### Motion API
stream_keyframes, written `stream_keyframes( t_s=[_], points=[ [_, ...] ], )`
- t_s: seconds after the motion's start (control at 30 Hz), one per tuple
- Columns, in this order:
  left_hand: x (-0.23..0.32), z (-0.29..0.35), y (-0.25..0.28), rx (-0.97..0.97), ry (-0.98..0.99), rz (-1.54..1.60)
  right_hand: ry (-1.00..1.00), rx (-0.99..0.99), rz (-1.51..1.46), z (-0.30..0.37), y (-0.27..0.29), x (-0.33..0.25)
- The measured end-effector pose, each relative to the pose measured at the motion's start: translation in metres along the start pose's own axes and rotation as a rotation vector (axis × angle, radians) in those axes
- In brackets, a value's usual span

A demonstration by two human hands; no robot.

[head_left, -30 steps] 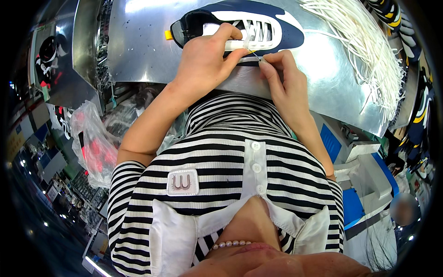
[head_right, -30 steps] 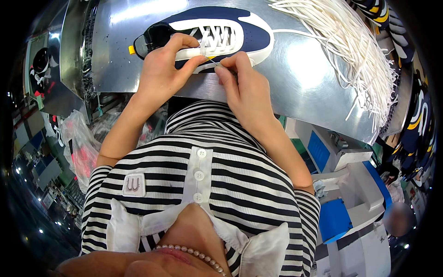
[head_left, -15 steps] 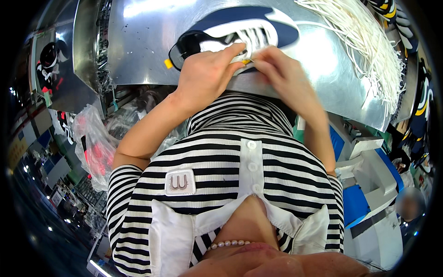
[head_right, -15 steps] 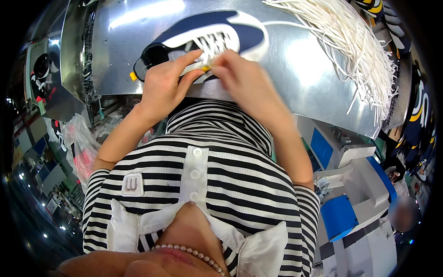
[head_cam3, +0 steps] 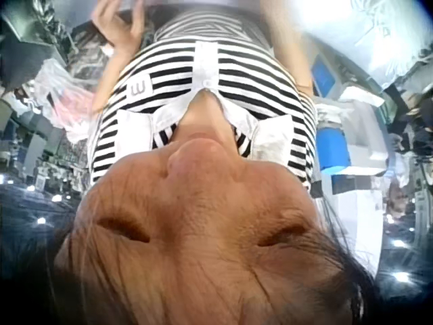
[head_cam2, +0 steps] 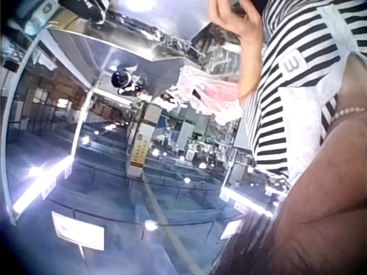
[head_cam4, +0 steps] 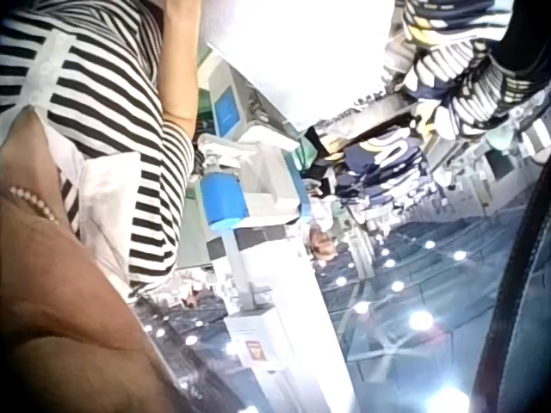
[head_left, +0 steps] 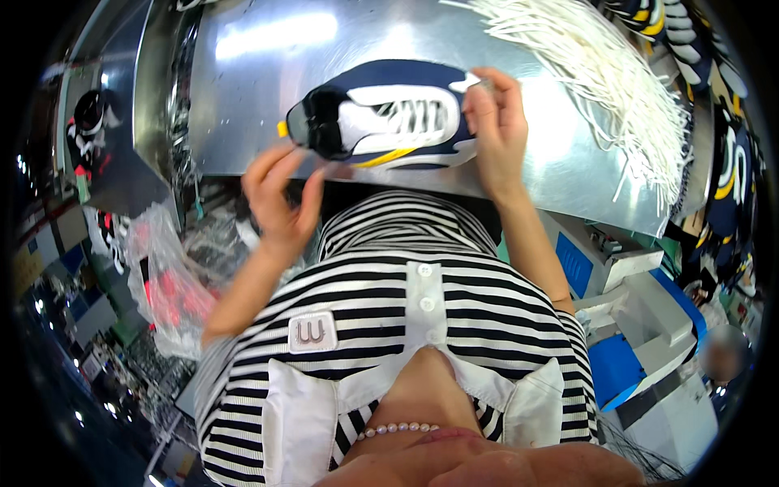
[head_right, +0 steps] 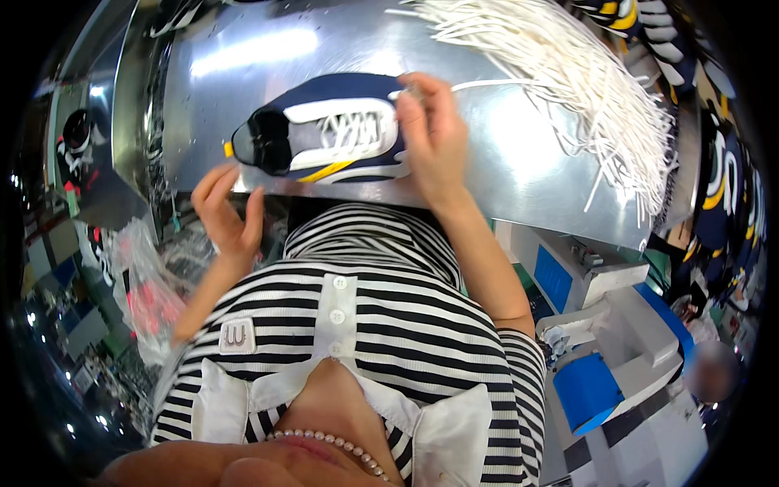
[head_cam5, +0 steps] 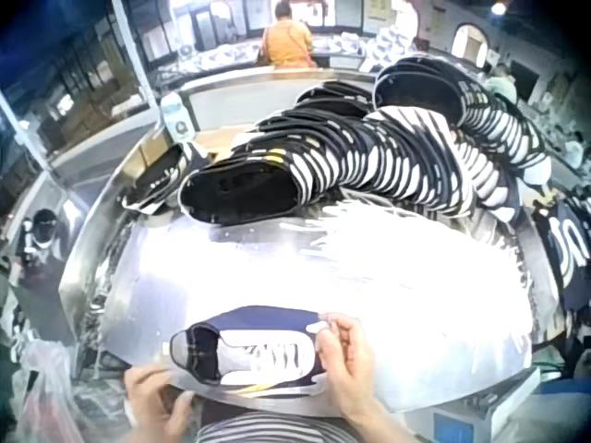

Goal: The person laces shoes by hand, pulling white laces through eyelets and organizing the finished pairs.

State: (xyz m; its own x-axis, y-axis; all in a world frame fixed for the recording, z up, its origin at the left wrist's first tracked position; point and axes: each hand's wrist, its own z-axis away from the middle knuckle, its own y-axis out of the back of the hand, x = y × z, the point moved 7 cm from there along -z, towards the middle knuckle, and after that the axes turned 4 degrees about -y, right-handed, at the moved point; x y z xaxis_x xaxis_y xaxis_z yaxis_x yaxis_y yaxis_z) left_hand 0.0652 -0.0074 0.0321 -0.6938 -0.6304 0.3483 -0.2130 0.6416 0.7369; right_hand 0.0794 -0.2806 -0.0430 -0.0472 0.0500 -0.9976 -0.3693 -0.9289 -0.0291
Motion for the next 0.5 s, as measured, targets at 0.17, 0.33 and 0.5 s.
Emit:
stream_keyframes(
  t_s=[0.17, 0.33, 0.5],
  points=[
    [-0.029, 0.083, -0.060, 0.120, 1.281, 1.357, 0.150, -0.224, 0.168, -0.001, -0.053, -0.001],
    [-0.070, 0.005, -0.048, 0.217, 0.992, 1.693, -0.143, -0.255, -0.277, -0.032, -0.061, -0.014],
    [-0.102, -0.151, 0.055, 0.173, 0.532, 0.915, 0.397, -0.036, 0.584, -0.055, -0.002, -0.016]
  ],
)
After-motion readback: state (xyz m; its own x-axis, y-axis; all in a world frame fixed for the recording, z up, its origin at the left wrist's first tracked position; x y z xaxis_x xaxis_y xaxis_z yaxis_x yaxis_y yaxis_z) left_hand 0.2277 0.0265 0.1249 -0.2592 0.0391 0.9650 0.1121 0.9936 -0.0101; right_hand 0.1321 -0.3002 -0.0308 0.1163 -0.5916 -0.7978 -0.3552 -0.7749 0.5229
